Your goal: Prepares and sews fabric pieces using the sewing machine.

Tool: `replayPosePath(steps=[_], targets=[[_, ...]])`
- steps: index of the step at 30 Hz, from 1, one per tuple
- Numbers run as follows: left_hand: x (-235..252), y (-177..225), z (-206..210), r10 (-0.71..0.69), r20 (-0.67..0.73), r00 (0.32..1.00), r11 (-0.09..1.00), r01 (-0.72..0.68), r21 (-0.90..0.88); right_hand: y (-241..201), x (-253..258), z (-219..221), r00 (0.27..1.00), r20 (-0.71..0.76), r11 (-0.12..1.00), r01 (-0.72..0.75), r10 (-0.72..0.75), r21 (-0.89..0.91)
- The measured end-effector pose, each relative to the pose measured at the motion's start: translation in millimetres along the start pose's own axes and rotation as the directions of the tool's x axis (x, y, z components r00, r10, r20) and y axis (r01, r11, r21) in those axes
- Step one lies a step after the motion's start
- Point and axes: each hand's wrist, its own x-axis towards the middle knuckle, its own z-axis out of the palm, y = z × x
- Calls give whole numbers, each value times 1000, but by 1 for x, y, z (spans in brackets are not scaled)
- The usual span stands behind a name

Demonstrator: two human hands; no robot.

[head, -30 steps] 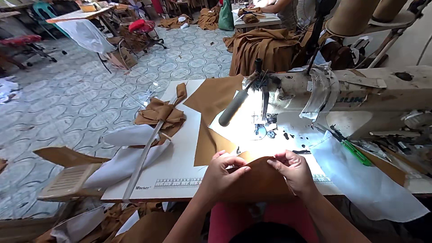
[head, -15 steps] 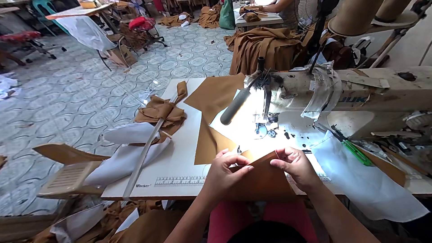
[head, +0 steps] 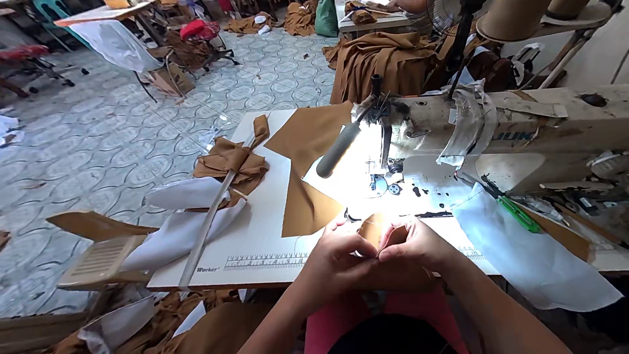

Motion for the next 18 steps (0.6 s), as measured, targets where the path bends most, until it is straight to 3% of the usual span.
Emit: replayPosePath(steps=[4, 7, 9, 13, 18], targets=[[1, 5, -5, 126, 113, 986, 990, -117, -81, -1, 0, 0, 966, 251, 995, -85, 68, 60], [1, 11, -8, 225, 159, 961, 974, -216, -74, 0, -1, 3, 936, 339, 986, -132, 91, 100], [1, 10, -17, 239, 104, 965, 971, -235, -53, 0, -5, 6, 936, 322, 981, -176, 142, 78], [0, 2, -63, 56, -122, 991, 986, -74, -151, 5, -19, 10, 925, 214, 949, -309, 315, -64], [-8, -5, -84, -36, -177, 984, 959, -16, -283, 16, -26, 10, 961, 102, 966, -255, 257, -31]])
